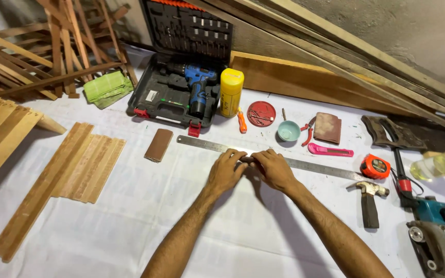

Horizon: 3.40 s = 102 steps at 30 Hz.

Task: The person measures and marks a wooden board with a ruler and pencil, then sets the board aside and picks up thin wood strips. They align the strips against a board, use a hand saw to cut a strip, and hammer nails into the assembled pieces on the worktable.

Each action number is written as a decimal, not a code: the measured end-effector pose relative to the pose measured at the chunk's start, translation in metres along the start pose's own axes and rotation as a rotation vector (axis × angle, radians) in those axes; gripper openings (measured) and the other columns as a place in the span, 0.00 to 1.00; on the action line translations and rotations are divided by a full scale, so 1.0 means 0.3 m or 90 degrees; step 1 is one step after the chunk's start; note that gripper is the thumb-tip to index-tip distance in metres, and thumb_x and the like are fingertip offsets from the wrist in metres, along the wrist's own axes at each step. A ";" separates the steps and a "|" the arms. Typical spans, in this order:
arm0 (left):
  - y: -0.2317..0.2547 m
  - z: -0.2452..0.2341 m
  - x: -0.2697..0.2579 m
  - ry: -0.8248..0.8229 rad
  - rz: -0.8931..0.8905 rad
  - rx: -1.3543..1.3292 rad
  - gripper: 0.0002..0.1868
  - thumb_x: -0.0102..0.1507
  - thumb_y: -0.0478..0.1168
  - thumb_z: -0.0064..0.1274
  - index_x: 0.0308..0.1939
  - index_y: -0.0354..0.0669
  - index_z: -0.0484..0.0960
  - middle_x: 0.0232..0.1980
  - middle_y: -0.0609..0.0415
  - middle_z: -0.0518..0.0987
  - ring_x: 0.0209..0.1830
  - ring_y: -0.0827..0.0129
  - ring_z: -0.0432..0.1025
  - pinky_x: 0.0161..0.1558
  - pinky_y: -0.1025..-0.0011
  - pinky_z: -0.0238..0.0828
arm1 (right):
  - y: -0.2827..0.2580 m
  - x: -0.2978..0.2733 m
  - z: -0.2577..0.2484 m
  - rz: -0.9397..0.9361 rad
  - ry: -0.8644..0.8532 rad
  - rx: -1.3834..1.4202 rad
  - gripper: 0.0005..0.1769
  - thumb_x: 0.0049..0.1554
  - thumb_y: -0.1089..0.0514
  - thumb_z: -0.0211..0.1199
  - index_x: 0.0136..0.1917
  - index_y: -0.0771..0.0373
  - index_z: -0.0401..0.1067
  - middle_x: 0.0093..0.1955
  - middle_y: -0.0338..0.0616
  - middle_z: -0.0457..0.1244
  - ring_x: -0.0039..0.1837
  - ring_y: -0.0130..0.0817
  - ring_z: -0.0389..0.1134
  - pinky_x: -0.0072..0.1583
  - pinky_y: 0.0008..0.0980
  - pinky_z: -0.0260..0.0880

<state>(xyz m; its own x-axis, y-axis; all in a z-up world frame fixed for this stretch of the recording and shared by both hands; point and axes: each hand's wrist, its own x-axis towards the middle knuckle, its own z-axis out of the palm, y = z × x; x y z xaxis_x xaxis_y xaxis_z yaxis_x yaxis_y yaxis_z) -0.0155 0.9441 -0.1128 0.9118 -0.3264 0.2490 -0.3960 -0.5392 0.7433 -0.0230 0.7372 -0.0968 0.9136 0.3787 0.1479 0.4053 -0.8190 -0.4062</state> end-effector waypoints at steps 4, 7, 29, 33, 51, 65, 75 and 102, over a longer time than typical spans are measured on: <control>-0.010 -0.042 0.076 -0.047 0.097 -0.044 0.11 0.63 0.42 0.58 0.47 0.41 0.86 0.43 0.47 0.84 0.46 0.54 0.75 0.48 0.58 0.73 | 0.008 -0.011 -0.021 -0.059 0.114 0.122 0.11 0.61 0.56 0.64 0.56 0.61 0.73 0.49 0.45 0.69 0.53 0.44 0.67 0.56 0.44 0.69; -0.036 -0.013 0.123 -0.203 -0.059 -0.226 0.13 0.65 0.45 0.55 0.46 0.39 0.85 0.36 0.52 0.86 0.34 0.66 0.81 0.39 0.66 0.77 | 0.007 -0.012 -0.035 0.193 0.049 0.413 0.13 0.61 0.57 0.61 0.58 0.62 0.71 0.46 0.37 0.72 0.47 0.26 0.75 0.49 0.33 0.76; 0.213 0.377 0.591 -0.155 0.105 -0.072 0.15 0.61 0.46 0.61 0.48 0.43 0.82 0.42 0.49 0.83 0.41 0.57 0.77 0.43 0.59 0.75 | 0.704 0.009 -0.333 0.662 0.402 0.620 0.13 0.58 0.60 0.66 0.51 0.68 0.67 0.44 0.53 0.70 0.40 0.38 0.76 0.36 0.34 0.77; 0.229 0.441 0.633 -0.169 0.159 0.009 0.14 0.58 0.43 0.62 0.45 0.42 0.82 0.41 0.47 0.83 0.43 0.52 0.76 0.47 0.55 0.73 | 0.719 0.042 -0.311 0.711 0.375 0.471 0.18 0.57 0.57 0.68 0.53 0.68 0.65 0.43 0.63 0.70 0.43 0.56 0.74 0.39 0.48 0.75; 0.267 0.212 0.557 -0.140 0.135 -0.020 0.11 0.60 0.43 0.61 0.40 0.41 0.85 0.38 0.47 0.84 0.41 0.53 0.78 0.44 0.55 0.74 | 0.563 0.036 -0.366 0.474 0.289 0.023 0.14 0.57 0.47 0.64 0.53 0.54 0.76 0.40 0.58 0.71 0.46 0.60 0.73 0.50 0.53 0.73; -0.249 -0.418 0.165 0.041 -0.120 0.121 0.11 0.60 0.44 0.63 0.42 0.44 0.84 0.45 0.47 0.82 0.49 0.53 0.75 0.50 0.55 0.72 | -0.329 0.419 -0.019 0.092 -0.047 0.060 0.13 0.57 0.48 0.65 0.49 0.58 0.78 0.31 0.48 0.70 0.34 0.47 0.72 0.39 0.47 0.71; -0.475 -0.581 -0.054 0.038 -0.361 0.271 0.47 0.55 0.41 0.68 0.72 0.42 0.56 0.64 0.41 0.69 0.65 0.45 0.64 0.60 0.45 0.64 | -0.554 0.625 0.340 0.074 -0.237 0.042 0.27 0.57 0.49 0.67 0.66 0.61 0.68 0.52 0.46 0.72 0.52 0.47 0.74 0.52 0.45 0.75; -0.510 -0.495 -0.072 0.159 -0.415 0.213 0.29 0.52 0.29 0.64 0.58 0.38 0.75 0.53 0.38 0.78 0.54 0.46 0.72 0.56 0.49 0.71 | -0.322 0.415 0.323 0.028 -0.241 0.179 0.32 0.58 0.51 0.62 0.71 0.64 0.63 0.50 0.46 0.74 0.53 0.45 0.75 0.59 0.42 0.73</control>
<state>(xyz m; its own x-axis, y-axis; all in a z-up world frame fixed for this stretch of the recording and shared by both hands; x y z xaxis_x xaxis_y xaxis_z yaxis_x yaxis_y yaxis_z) 0.0413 1.1490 -0.1395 0.9536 0.3009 -0.0125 0.2540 -0.7813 0.5702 0.0483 0.9053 -0.1266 0.8326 0.5194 -0.1923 0.2941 -0.7089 -0.6411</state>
